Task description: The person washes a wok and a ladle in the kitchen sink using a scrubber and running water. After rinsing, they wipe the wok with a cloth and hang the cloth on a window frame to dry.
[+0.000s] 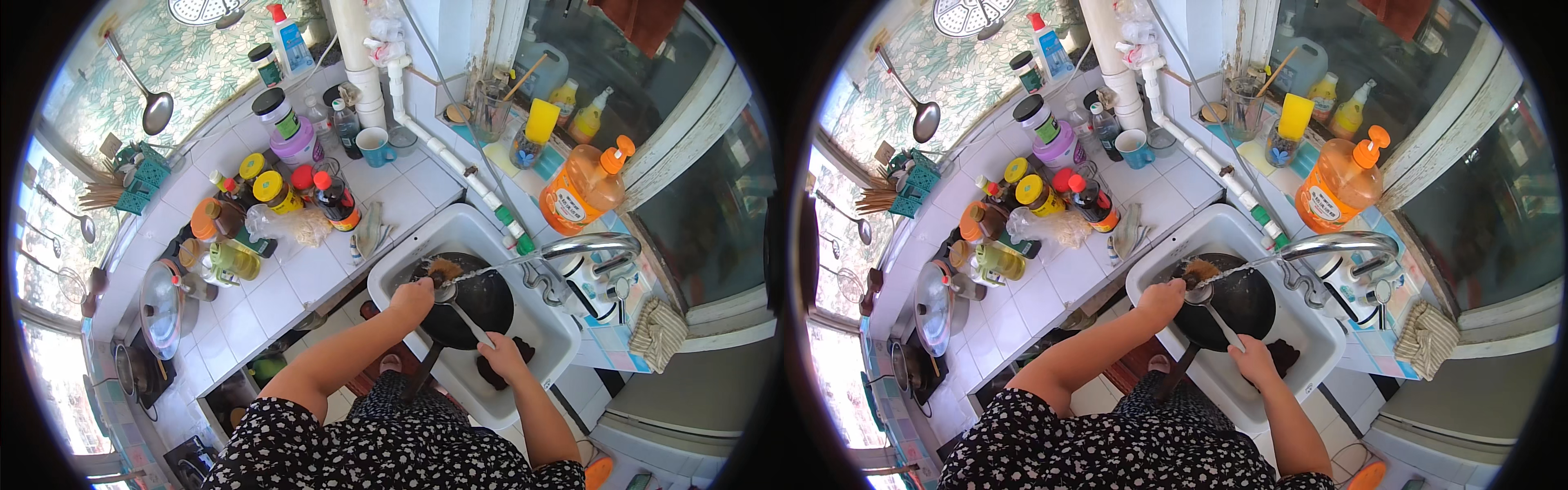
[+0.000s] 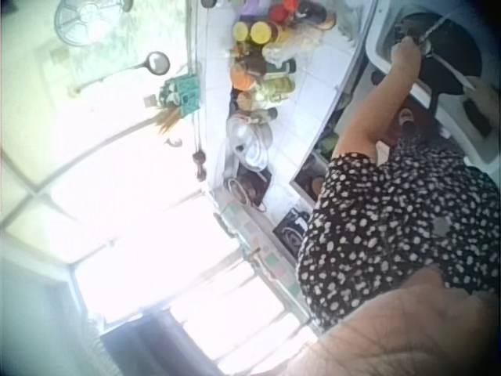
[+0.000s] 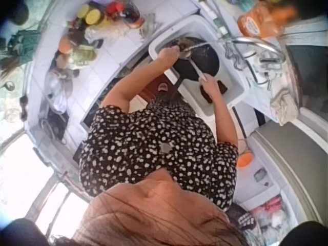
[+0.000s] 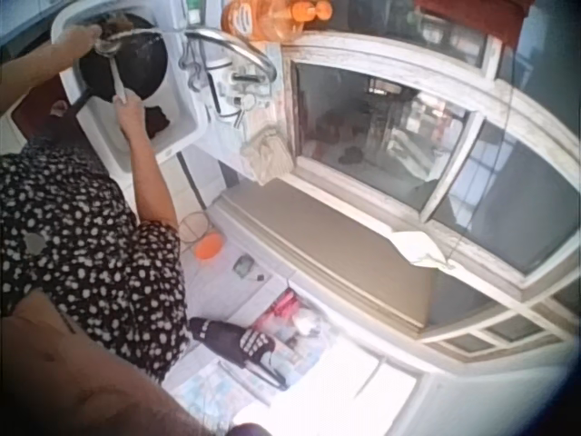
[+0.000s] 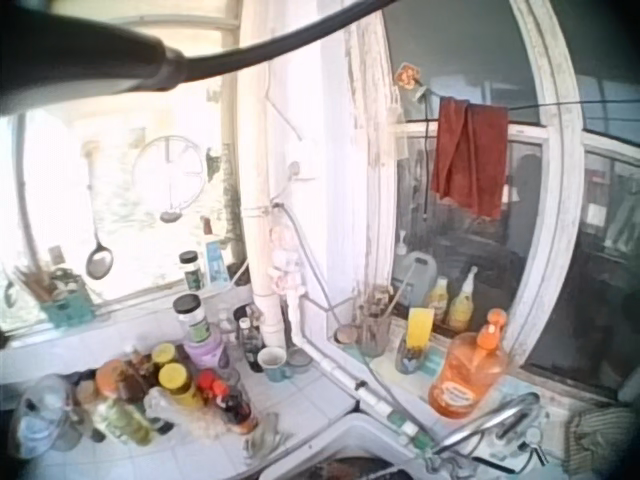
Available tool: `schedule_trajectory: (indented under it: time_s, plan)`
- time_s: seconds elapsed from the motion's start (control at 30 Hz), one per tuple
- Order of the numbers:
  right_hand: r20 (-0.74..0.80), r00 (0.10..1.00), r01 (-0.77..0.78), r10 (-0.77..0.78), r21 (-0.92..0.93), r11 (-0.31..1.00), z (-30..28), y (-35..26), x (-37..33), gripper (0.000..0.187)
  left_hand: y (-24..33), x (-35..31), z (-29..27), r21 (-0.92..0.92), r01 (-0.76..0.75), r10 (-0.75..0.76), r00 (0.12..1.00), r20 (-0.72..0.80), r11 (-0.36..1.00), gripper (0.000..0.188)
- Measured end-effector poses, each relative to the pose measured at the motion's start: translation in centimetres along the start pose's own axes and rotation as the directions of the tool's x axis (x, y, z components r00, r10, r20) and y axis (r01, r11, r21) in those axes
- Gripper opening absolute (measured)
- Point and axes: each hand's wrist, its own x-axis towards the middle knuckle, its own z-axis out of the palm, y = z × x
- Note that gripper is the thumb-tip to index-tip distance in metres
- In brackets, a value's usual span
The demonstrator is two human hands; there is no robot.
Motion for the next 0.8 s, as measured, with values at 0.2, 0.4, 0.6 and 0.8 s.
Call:
schedule_trajectory:
  time_s: [0.2, 0.4, 0.6, 0.8]
  plan:
    - [-0.021, 0.999, -0.025, 0.025, -0.013, 1.0, -0.3, 0.6, 0.3, 0.038, 0.8, -0.3, -0.4, -0.015, -0.101, 0.101, 0.995, -0.002, 0.995, 0.022]
    - [-0.067, 0.997, -0.047, 0.04, -0.116, 0.992, -0.5, -0.1, 0.9, 0.038, 3.0, 0.0, -0.4, -0.043, -0.14, 0.137, 0.989, -0.057, 0.989, 0.022]
    - [0.058, 0.998, -0.045, 0.035, 0.18, 0.983, -1.4, -1.1, -1.0, 0.025, 0.5, 1.1, -0.6, -0.152, -0.028, 0.017, 0.997, -0.072, 0.988, 0.025]
    - [0.12, 0.984, -0.168, 0.133, 0.358, 0.918, -1.5, -0.7, -0.9, 0.022, 1.7, -0.1, -1.4, -0.268, 0.03, -0.036, 0.999, -0.017, 0.963, 0.03]
